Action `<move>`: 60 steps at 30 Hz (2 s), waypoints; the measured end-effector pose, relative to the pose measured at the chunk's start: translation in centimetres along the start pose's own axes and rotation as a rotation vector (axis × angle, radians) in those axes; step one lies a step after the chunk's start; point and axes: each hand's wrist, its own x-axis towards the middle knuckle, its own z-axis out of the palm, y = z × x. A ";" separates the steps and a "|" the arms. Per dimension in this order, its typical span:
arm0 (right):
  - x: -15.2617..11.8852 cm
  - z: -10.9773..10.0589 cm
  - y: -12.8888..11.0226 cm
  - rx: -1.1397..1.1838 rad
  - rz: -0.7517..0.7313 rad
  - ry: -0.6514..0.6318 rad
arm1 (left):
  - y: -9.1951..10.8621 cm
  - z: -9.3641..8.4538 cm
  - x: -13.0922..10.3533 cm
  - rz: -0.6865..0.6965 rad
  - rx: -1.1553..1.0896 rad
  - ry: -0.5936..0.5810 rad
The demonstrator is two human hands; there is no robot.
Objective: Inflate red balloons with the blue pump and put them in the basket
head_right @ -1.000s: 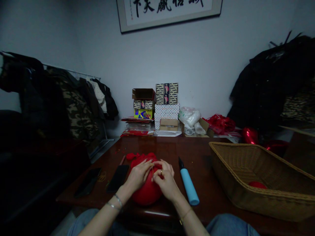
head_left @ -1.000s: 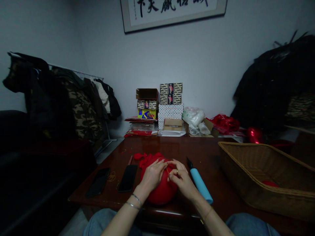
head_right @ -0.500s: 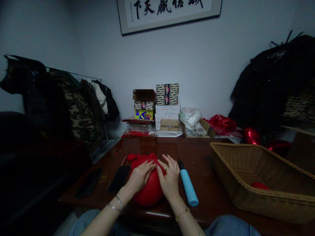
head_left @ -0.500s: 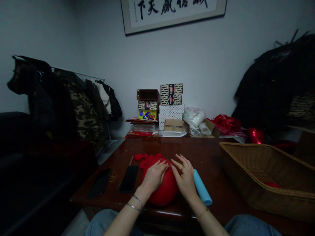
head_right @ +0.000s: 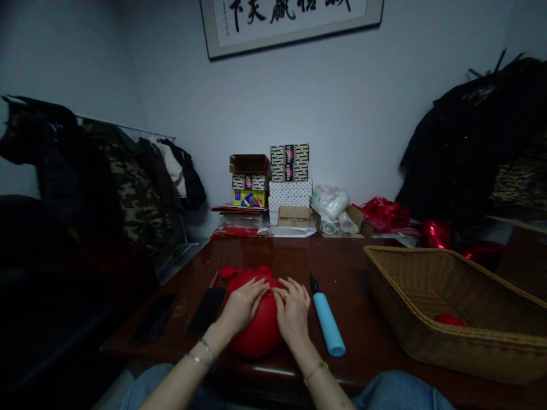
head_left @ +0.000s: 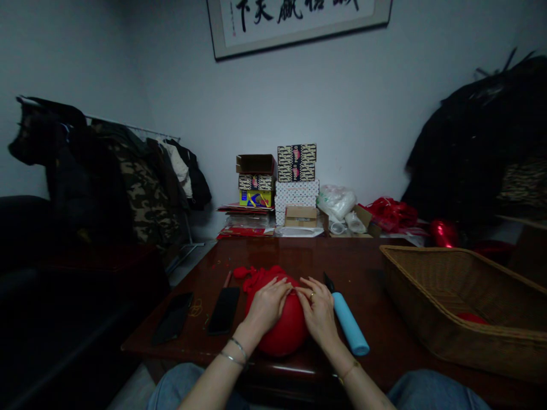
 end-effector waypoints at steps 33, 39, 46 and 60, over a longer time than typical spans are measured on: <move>1.8 1.5 1.4 0.093 0.048 -0.079 | -0.2 -0.9 0.1 0.005 -0.028 0.009; 1.9 1.6 0.6 0.114 -0.029 -0.189 | -0.8 -1.3 0.1 -0.015 -0.055 0.015; 2.5 2.2 -0.6 0.112 -0.082 -0.236 | -0.7 -2.4 0.5 -0.058 -0.144 -0.039; 2.1 3.3 -2.7 0.074 -0.066 -0.241 | -0.1 -4.1 -0.1 -0.050 -0.099 -0.096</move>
